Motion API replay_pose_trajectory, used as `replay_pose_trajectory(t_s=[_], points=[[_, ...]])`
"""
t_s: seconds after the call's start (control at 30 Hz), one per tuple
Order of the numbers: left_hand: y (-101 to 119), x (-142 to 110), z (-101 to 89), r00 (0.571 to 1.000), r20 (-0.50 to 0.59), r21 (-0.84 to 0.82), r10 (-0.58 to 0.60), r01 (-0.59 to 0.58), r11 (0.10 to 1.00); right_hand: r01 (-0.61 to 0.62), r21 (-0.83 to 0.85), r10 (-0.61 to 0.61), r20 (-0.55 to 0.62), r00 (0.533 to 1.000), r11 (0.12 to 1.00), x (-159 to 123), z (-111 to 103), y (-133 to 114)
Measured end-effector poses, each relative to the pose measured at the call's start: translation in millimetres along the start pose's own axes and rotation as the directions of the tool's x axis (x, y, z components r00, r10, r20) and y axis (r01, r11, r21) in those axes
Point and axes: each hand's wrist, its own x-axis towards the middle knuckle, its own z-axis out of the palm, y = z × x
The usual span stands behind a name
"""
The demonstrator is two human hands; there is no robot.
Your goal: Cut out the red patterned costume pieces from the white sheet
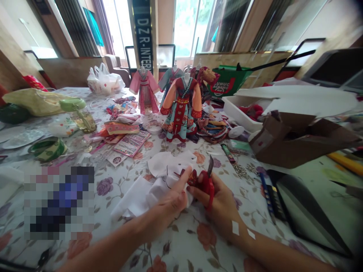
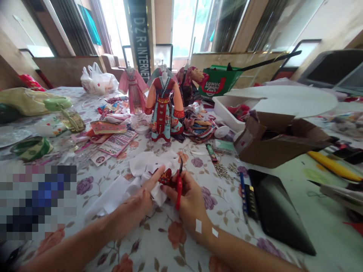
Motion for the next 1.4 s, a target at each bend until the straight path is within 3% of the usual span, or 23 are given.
replay_pose_trajectory(t_s=[0.13,0.27,0.37,0.47,0.67,0.83,1.13,1.3,1.4], points=[[10.9,4.3,-2.2,0.999,-0.028,-0.155,-0.015,0.011,0.988,0.051,-0.015,-0.051,0.0,0.999,0.999,2.4,-2.2,-1.8],[23.5,10.4,-11.8,0.962,-0.271,-0.233,0.008,-0.074,0.97,-0.007,-0.057,0.015,0.146,0.989,0.998,0.4,-0.8,-3.6],[27.6,12.5,-18.5,0.92,-0.38,-0.152,-0.093,0.037,0.988,0.008,-0.101,0.013,0.2,0.98,0.995,-1.7,-0.8,-2.3],[28.8,11.5,-20.5,0.928,-0.343,-0.036,-0.146,0.142,0.989,0.014,-0.103,0.009,0.221,0.975,0.995,-2.8,-2.2,-0.4],[27.8,7.9,-21.1,0.944,-0.283,0.137,-0.169,0.214,0.967,-0.003,-0.11,0.03,0.239,0.971,0.994,-4.8,-2.7,0.3],[24.2,9.5,-24.5,0.951,-0.288,0.132,-0.109,0.153,0.979,0.012,-0.137,0.018,0.213,0.977,0.99,-5.3,-2.2,2.2],[24.1,11.3,-22.2,0.92,-0.382,0.141,-0.09,0.154,0.978,-0.007,-0.201,0.05,0.209,0.977,0.98,-7.6,-1.5,-0.3],[26.7,10.2,-22.0,0.884,-0.46,0.246,0.084,0.036,0.969,0.004,-0.085,0.003,0.079,0.997,0.996,-10.2,-7.4,-1.4],[27.8,9.6,-21.7,0.872,-0.466,0.315,0.146,0.009,0.949,-0.048,-0.051,0.055,0.131,0.99,0.998,-16.3,-12.3,1.1]])
